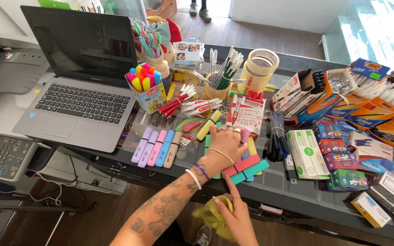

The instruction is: Picking up markers from a shelf and cleaning them with a cloth on a counter

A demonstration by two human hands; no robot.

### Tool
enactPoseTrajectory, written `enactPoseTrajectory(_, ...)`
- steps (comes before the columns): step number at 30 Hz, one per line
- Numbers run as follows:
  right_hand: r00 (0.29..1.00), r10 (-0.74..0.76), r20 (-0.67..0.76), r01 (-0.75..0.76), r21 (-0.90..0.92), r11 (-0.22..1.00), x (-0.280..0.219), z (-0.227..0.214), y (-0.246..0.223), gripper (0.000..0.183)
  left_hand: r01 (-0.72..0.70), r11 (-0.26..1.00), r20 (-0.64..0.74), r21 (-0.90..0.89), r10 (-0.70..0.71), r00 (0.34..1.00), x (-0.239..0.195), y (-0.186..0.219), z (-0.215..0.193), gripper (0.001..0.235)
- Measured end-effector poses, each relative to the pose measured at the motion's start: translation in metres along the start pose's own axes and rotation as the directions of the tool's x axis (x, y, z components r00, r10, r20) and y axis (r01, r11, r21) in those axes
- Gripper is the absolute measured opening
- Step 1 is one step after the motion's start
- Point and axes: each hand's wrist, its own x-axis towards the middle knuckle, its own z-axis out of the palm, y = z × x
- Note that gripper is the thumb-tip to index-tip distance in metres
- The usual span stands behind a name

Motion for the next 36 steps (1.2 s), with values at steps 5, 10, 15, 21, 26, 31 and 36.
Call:
enactPoseTrajectory(5, 0.999, -0.041, -0.033, 0.037, -0.114, 0.993, -0.001, -0.019, 0.008, 0.087, 0.139, 0.901, 0.099, -0.411, -0.108, 0.989, -0.017, -0.037, -0.037, 0.059)
enactPoseTrajectory(10, 0.969, 0.185, -0.165, -0.171, 0.095, 0.981, -0.012, -0.042, -0.006, 0.08, 0.216, -0.005, 0.211, -0.976, -0.231, 0.95, -0.081, -0.07, -0.055, 0.019)
enactPoseTrajectory(15, 0.959, 0.189, -0.211, -0.134, 0.249, 0.959, -0.006, -0.045, 0.035, 0.059, 0.254, -0.476, 0.417, -0.842, -0.275, 0.866, -0.147, -0.053, -0.031, 0.022)
enactPoseTrajectory(21, 0.948, 0.177, -0.263, -0.017, 0.516, 0.856, -0.015, -0.03, 0.028, 0.036, 0.41, -0.29, 0.433, -0.865, -0.016, 0.901, -0.197, -0.008, -0.024, 0.028)
enactPoseTrajectory(26, 0.845, 0.368, -0.389, -0.085, 0.581, 0.809, -0.012, -0.009, 0.012, 0.043, 0.307, -0.036, 0.309, -0.951, -0.128, 0.942, -0.2, 0.008, -0.017, 0.047)
enactPoseTrajectory(31, 0.759, 0.402, -0.513, 0.107, 0.706, 0.7, -0.014, 0.0, 0.006, 0.05, 0.054, 0.506, 0.066, -0.861, 0.006, 0.998, -0.204, -0.001, -0.04, 0.021)
enactPoseTrajectory(36, 0.902, 0.187, -0.39, 0.157, 0.699, 0.698, -0.023, -0.001, -0.01, 0.067, 0.066, 0.575, 0.161, -0.816, 0.115, 0.98, -0.21, 0.01, -0.024, 0.036)
